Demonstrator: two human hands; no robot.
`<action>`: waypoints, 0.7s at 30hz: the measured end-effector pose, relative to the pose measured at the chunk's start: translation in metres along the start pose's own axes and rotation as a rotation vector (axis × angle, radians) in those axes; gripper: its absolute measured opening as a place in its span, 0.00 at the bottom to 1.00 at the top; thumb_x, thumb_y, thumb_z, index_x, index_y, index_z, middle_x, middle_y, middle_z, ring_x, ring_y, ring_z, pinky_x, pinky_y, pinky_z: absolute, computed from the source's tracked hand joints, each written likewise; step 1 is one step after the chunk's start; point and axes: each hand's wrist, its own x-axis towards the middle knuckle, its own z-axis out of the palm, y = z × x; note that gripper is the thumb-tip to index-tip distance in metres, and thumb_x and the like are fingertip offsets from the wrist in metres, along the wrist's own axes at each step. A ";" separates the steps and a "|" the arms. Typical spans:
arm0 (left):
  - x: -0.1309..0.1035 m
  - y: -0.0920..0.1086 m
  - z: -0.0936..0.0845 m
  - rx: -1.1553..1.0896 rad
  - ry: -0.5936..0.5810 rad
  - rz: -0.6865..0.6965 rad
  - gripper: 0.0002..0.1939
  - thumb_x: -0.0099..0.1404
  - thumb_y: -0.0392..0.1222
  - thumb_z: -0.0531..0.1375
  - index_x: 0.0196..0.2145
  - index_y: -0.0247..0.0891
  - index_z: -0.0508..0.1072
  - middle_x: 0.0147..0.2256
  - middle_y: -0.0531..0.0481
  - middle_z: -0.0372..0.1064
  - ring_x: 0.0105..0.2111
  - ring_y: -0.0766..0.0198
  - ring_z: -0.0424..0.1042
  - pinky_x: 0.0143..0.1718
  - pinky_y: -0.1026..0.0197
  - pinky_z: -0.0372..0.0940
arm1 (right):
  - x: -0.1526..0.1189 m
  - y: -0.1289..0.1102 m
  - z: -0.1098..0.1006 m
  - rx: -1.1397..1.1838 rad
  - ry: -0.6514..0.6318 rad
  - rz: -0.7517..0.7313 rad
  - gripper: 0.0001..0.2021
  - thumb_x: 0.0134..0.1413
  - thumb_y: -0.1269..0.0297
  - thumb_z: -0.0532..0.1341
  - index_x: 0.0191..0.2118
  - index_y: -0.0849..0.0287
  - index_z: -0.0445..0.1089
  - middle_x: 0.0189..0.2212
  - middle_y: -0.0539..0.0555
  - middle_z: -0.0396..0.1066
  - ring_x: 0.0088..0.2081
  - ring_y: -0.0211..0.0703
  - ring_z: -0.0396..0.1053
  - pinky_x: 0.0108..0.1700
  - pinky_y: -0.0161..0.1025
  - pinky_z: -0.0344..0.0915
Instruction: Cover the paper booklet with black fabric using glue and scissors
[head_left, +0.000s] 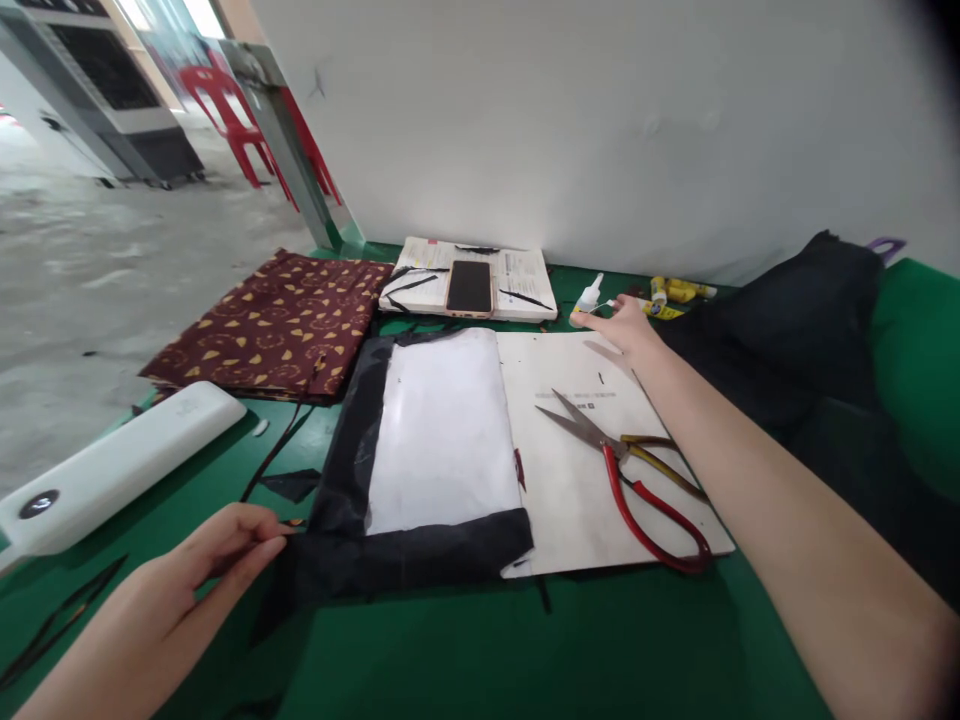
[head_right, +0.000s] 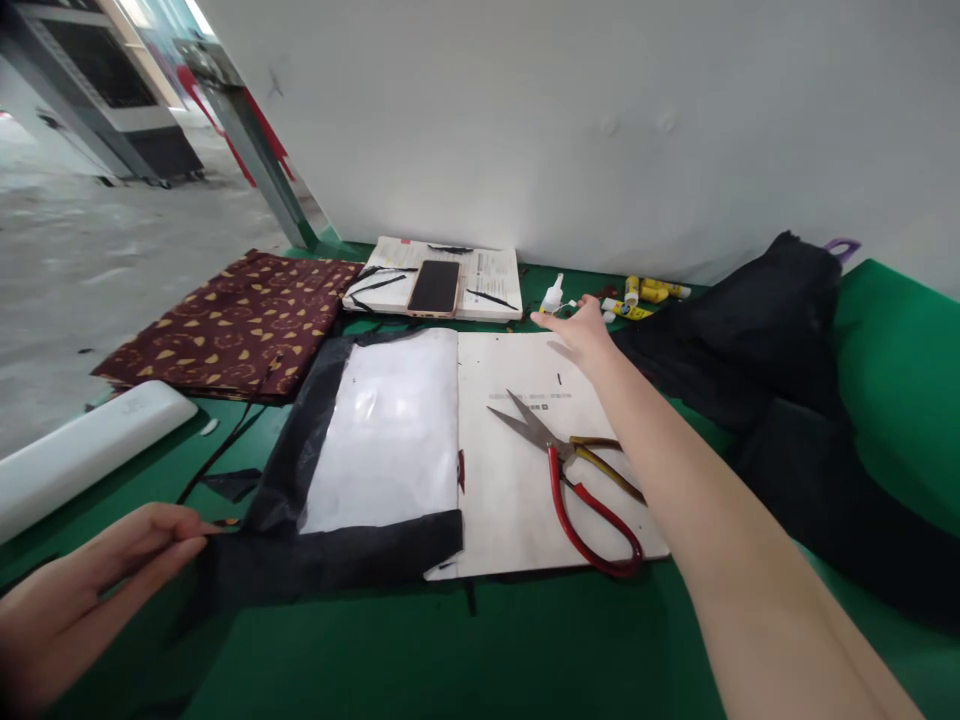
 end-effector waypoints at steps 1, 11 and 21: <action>0.000 0.001 0.000 -0.008 -0.016 0.003 0.19 0.64 0.63 0.51 0.38 0.46 0.67 0.33 0.55 0.72 0.34 0.63 0.74 0.35 0.68 0.69 | 0.004 0.003 0.006 -0.005 -0.009 -0.005 0.41 0.30 0.56 0.73 0.54 0.59 0.61 0.52 0.63 0.67 0.50 0.51 0.69 0.46 0.43 0.66; 0.000 0.023 -0.007 -0.127 -0.022 0.042 0.14 0.66 0.56 0.54 0.37 0.44 0.67 0.36 0.53 0.72 0.35 0.64 0.74 0.35 0.68 0.67 | -0.009 -0.033 0.023 -0.015 0.038 -0.207 0.13 0.51 0.58 0.63 0.40 0.60 0.70 0.40 0.60 0.72 0.45 0.50 0.70 0.46 0.45 0.62; -0.010 0.020 -0.002 -0.137 0.044 0.063 0.11 0.67 0.52 0.56 0.36 0.42 0.69 0.35 0.52 0.72 0.35 0.66 0.73 0.32 0.71 0.67 | -0.186 -0.133 0.028 0.331 -1.094 -0.349 0.22 0.44 0.48 0.68 0.41 0.57 0.68 0.23 0.45 0.63 0.23 0.35 0.62 0.26 0.35 0.56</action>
